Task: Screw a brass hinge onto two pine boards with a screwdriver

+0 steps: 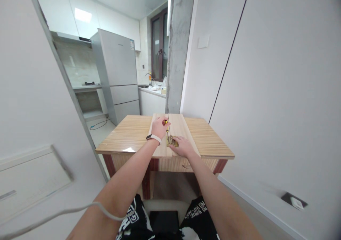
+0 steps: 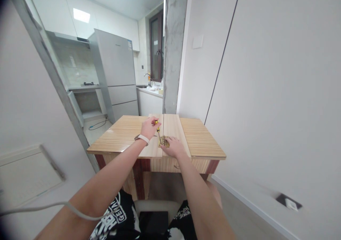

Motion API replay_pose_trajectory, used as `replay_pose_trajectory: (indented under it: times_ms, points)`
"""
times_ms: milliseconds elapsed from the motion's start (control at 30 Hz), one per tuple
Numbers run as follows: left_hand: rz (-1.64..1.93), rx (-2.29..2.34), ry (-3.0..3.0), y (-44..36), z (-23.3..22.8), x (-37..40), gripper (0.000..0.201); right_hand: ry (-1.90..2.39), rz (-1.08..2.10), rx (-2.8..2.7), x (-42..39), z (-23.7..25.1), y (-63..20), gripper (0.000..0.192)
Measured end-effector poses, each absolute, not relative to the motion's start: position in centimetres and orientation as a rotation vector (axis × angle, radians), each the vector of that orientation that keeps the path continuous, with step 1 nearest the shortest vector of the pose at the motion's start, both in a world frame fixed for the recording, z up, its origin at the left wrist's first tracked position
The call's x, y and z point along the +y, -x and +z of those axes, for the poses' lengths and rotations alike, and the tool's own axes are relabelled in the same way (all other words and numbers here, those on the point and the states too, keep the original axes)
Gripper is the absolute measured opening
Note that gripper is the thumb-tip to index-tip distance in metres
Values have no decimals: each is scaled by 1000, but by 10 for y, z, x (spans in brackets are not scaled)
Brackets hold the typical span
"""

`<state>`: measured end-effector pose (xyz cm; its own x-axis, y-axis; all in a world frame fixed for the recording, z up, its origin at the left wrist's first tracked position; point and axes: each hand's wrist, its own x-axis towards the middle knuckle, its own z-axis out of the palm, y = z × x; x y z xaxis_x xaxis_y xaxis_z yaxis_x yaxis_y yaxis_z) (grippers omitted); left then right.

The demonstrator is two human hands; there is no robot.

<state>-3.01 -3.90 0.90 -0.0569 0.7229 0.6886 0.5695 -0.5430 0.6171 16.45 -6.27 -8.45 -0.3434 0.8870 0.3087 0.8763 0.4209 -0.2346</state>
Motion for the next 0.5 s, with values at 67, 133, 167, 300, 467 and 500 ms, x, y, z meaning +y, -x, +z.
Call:
replay_pose_trajectory:
  times_ms: [67, 133, 167, 300, 467, 500]
  points:
    - [1652, 1425, -2050, 30, 9, -39, 19, 1504, 39, -2291, -62, -86, -165, 65]
    - [1649, 1388, -2051, 29, 10, -40, 20, 1503, 37, -2290, -62, -86, -165, 65]
    - [1646, 1359, -2058, 28, 10, -40, 21, 1501, 36, -2291, -62, -86, -165, 65]
    - [1615, 1233, -2095, 23, 9, -42, 33, 1488, 21, -2293, -63, -86, -164, 65]
    - [1611, 1216, -2027, 20, 8, -43, 29, 1500, 6, -2281, -64, -86, -163, 64]
    - [1612, 1218, -2027, 20, 8, -43, 27, 1498, 9, -2282, -64, -85, -163, 64]
